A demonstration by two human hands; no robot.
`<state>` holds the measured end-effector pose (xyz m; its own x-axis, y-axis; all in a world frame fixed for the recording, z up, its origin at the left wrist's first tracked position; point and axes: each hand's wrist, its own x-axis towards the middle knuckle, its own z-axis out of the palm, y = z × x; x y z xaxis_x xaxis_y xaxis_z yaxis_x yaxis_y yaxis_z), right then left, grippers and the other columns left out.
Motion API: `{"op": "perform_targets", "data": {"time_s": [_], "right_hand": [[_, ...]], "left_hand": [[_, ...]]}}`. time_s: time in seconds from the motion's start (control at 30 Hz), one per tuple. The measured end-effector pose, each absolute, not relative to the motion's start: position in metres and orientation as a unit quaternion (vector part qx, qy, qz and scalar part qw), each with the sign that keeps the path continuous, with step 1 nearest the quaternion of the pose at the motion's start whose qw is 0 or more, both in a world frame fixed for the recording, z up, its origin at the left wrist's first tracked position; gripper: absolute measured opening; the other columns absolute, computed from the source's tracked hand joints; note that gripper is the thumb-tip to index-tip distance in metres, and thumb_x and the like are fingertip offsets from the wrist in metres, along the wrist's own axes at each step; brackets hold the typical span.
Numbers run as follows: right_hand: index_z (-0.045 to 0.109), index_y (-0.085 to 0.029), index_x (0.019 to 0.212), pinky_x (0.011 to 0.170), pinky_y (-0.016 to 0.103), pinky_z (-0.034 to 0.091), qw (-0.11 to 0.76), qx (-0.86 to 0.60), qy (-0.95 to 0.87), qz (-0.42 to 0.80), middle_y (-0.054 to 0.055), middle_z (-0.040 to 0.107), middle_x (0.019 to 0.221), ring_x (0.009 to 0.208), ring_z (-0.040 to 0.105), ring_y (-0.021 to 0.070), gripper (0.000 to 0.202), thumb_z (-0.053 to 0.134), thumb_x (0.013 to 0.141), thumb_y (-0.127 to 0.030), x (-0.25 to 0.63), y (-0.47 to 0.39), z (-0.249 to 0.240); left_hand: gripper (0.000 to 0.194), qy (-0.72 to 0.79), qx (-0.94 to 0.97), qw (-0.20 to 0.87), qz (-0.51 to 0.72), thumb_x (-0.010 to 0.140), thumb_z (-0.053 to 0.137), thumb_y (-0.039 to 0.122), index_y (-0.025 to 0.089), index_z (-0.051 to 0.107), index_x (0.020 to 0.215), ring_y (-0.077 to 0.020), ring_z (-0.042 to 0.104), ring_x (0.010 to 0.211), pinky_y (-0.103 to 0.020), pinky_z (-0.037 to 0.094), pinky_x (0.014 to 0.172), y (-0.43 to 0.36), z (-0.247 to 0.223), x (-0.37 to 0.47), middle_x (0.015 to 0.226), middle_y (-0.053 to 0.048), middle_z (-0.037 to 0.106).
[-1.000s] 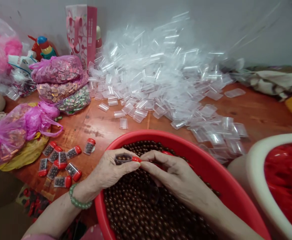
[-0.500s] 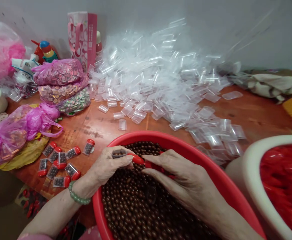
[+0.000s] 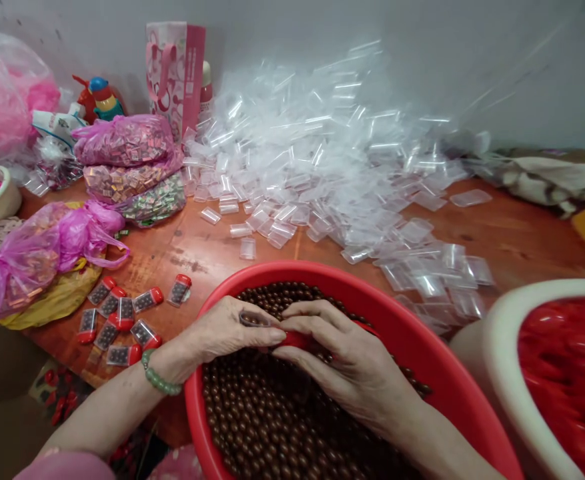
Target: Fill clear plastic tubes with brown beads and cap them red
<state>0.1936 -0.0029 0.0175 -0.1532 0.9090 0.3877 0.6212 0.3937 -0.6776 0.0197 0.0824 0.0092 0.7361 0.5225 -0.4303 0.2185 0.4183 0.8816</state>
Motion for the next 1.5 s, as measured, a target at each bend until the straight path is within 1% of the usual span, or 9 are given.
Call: {"op": "perform_targets", "data": {"time_s": [0.13, 0.33, 0.5, 0.6, 0.73, 1.07, 1.2, 1.37, 1.5], "right_hand": [[0.067, -0.022, 0.087, 0.06, 0.024, 0.054, 0.414, -0.557, -0.677, 0.246, 0.002, 0.07, 0.077, 0.069, 0.067, 0.0152, 0.004, 0.067, 0.084, -0.026, 0.197, -0.005, 0.018], [0.07, -0.022, 0.077, 0.058, 0.025, 0.056, 0.507, -0.604, -0.506, 0.35, 0.0, 0.072, 0.071, 0.062, 0.067, 0.0157, 0.022, 0.081, 0.069, -0.04, 0.195, -0.004, 0.022], [0.071, -0.025, 0.079, 0.062, 0.027, 0.06, 0.587, -0.583, -0.425, 0.367, 0.0, 0.074, 0.075, 0.067, 0.07, 0.0164, 0.015, 0.08, 0.07, -0.034, 0.18, 0.004, 0.025], [0.071, -0.026, 0.083, 0.069, 0.029, 0.06, 0.597, -0.572, -0.452, 0.335, 0.0, 0.074, 0.081, 0.073, 0.071, 0.0162, 0.011, 0.077, 0.074, -0.028, 0.169, 0.005, 0.023], [0.071, -0.024, 0.082, 0.069, 0.03, 0.059, 0.578, -0.583, -0.493, 0.289, 0.001, 0.073, 0.08, 0.072, 0.07, 0.0166, 0.006, 0.074, 0.077, -0.025, 0.159, 0.004, 0.016], [0.066, -0.023, 0.091, 0.065, 0.027, 0.057, 0.526, -0.6, -0.559, 0.224, 0.0, 0.071, 0.082, 0.071, 0.068, 0.0149, 0.006, 0.065, 0.085, -0.021, 0.16, 0.006, 0.009], [0.06, -0.023, 0.109, 0.075, 0.032, 0.057, 0.416, -0.552, -0.708, 0.143, 0.005, 0.072, 0.096, 0.084, 0.069, 0.0185, 0.019, 0.057, 0.09, -0.022, 0.17, 0.009, 0.012], [0.039, -0.015, 0.135, 0.078, 0.048, 0.055, 0.323, -0.524, -0.787, 0.037, 0.018, 0.066, 0.108, 0.096, 0.066, 0.0332, 0.077, 0.068, 0.076, -0.055, 0.171, 0.012, 0.004], [0.033, -0.012, 0.14, 0.075, 0.047, 0.052, 0.309, -0.523, -0.792, -0.056, 0.015, 0.067, 0.099, 0.087, 0.065, 0.0307, 0.07, 0.062, 0.082, -0.039, 0.165, 0.014, -0.001]], "left_hand": [[0.038, 0.329, 0.494, 0.798, 0.108, 0.062, 0.083, 0.029, 0.013, 0.074, 0.096, -0.0132, 0.058, 0.075, -0.028, 0.042, 0.081, 0.082, 0.009, 0.018, 0.081, -0.002, 0.068], [0.035, 0.281, 0.485, 0.825, 0.075, 0.068, 0.073, 0.007, 0.015, 0.073, 0.102, -0.0118, 0.06, 0.079, -0.029, 0.045, 0.087, 0.079, 0.007, 0.015, 0.085, -0.002, 0.069], [0.022, 0.259, 0.469, 0.841, 0.077, 0.07, 0.077, 0.016, 0.015, 0.074, 0.091, -0.0129, 0.063, 0.082, -0.029, 0.046, 0.088, 0.076, 0.008, 0.018, 0.084, -0.003, 0.071], [0.035, 0.262, 0.423, 0.862, 0.096, 0.059, 0.087, 0.032, 0.015, 0.074, 0.087, -0.013, 0.062, 0.074, -0.029, 0.048, 0.079, 0.074, 0.008, 0.02, 0.079, -0.002, 0.07], [0.045, 0.275, 0.416, 0.859, 0.118, 0.053, 0.089, 0.044, 0.013, 0.071, 0.08, -0.0121, 0.06, 0.068, -0.026, 0.047, 0.07, 0.072, 0.006, 0.02, 0.071, 0.0, 0.067], [0.048, 0.253, 0.454, 0.842, 0.143, 0.062, 0.082, 0.052, 0.013, 0.062, 0.082, -0.0093, 0.051, 0.063, -0.024, 0.04, 0.063, 0.072, 0.004, 0.019, 0.069, 0.003, 0.058], [0.051, 0.249, 0.448, 0.846, 0.144, 0.062, 0.08, 0.058, 0.014, 0.06, 0.077, -0.0105, 0.053, 0.064, -0.025, 0.042, 0.065, 0.073, 0.005, 0.017, 0.069, 0.001, 0.058], [0.049, 0.236, 0.412, 0.869, 0.139, 0.065, 0.079, 0.057, 0.012, 0.06, 0.067, -0.0106, 0.054, 0.065, -0.024, 0.043, 0.066, 0.075, 0.005, 0.016, 0.069, -0.001, 0.059], [0.048, 0.239, 0.367, 0.887, 0.147, 0.06, 0.083, 0.054, 0.012, 0.061, 0.067, -0.0102, 0.057, 0.064, -0.024, 0.044, 0.066, 0.074, 0.003, 0.019, 0.067, -0.001, 0.061]]}}
